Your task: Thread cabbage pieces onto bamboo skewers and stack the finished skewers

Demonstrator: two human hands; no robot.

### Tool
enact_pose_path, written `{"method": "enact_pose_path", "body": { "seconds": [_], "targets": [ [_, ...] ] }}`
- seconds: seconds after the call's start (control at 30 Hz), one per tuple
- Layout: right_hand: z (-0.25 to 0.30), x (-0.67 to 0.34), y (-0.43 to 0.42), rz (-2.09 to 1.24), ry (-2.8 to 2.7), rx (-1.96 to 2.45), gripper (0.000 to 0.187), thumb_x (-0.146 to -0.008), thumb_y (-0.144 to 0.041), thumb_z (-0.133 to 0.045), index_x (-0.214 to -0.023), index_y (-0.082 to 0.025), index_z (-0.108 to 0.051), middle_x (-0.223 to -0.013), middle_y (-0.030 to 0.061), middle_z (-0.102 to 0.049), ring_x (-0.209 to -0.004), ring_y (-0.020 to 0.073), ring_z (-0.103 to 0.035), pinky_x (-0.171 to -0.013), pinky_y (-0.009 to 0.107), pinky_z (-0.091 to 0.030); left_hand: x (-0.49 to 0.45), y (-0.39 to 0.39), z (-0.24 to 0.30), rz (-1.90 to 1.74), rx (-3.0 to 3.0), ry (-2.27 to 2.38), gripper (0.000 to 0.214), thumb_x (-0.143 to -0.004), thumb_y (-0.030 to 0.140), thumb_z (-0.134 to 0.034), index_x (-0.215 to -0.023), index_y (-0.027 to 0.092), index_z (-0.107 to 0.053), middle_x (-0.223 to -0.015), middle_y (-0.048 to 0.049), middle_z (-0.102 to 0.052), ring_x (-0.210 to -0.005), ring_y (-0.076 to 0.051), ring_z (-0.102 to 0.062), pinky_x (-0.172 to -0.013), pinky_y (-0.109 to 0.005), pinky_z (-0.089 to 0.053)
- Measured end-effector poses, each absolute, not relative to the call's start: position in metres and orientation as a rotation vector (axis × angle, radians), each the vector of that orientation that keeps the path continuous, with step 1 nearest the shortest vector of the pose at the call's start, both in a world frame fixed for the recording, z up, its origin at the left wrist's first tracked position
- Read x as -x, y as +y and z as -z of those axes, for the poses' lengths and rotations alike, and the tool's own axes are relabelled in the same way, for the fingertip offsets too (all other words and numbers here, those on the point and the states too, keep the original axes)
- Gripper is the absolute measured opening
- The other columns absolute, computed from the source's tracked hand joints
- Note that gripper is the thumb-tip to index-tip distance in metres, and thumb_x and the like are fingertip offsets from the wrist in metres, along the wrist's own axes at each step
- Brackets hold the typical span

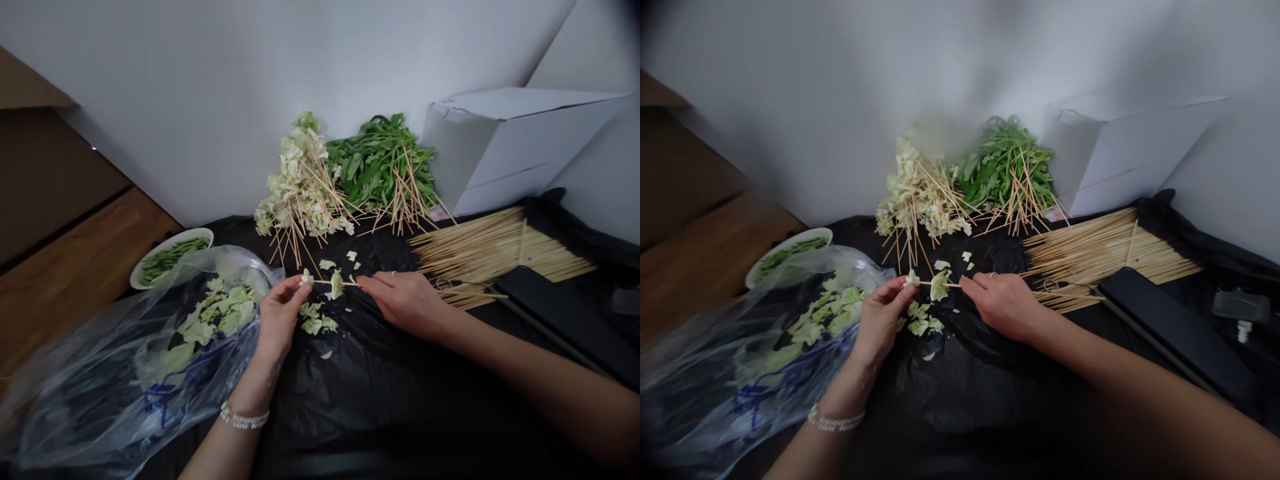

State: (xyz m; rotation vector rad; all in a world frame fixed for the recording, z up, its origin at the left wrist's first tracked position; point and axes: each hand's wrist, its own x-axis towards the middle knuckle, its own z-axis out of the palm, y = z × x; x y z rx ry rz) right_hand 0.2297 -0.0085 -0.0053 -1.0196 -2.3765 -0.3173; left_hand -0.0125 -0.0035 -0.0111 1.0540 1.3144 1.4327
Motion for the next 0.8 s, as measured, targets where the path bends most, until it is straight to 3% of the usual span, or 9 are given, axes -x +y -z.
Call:
{"method": "enact_pose_path", "body": {
  "seconds": [0.17, 0.6, 0.8],
  "targets": [
    [0.0060, -0.2299, -0.0083, 0.335, -2.404, 1.000, 0.028, -0.094, -0.016, -0.044, -0.112, -0.016, -0.066, -0.079, 0.0019, -0.067, -0.065, 0.0134, -0.058, -0.057, 0.028, -0.036, 0.0119, -0.0030, 0.0127, -1.440, -1.037, 1.279, 0.032, -0.058, 0.028, -0.087, -0.086, 0.017, -0.076, -0.074, 0.0004, -0.073, -0.060, -0.008, -0.059, -0.061, -0.020, -0.048],
    [0.0068, -0.2309, -0.0069, 0.336, -2.405, 1.072, 0.026, -0.094, -0.016, -0.045, -0.110, -0.016, -0.066, -0.076, 0.0010, -0.065, -0.062, 0.0126, -0.056, -0.057, 0.028, -0.033, 0.0105, -0.0060, 0.0124, -1.373, -0.951, 1.098, 0.031, -0.065, 0.035, -0.085, -0.092, 0.021, -0.079, -0.089, -0.0024, -0.078, -0.075, -0.011, -0.070, -0.079, -0.023, -0.056],
    [0.0040, -0.2308, -0.0086, 0.355, -2.424, 1.050, 0.027, -0.093, -0.014, -0.045, -0.110, -0.016, -0.066, -0.075, 0.0010, -0.064, -0.063, 0.0129, -0.055, -0.056, 0.028, -0.033, 0.0131, -0.0032, 0.0133, -1.350, -0.943, 1.156, 0.032, -0.059, 0.030, -0.089, -0.087, 0.019, -0.079, -0.079, -0.0022, -0.077, -0.067, -0.009, -0.068, -0.072, -0.020, -0.054]
  ]
}}
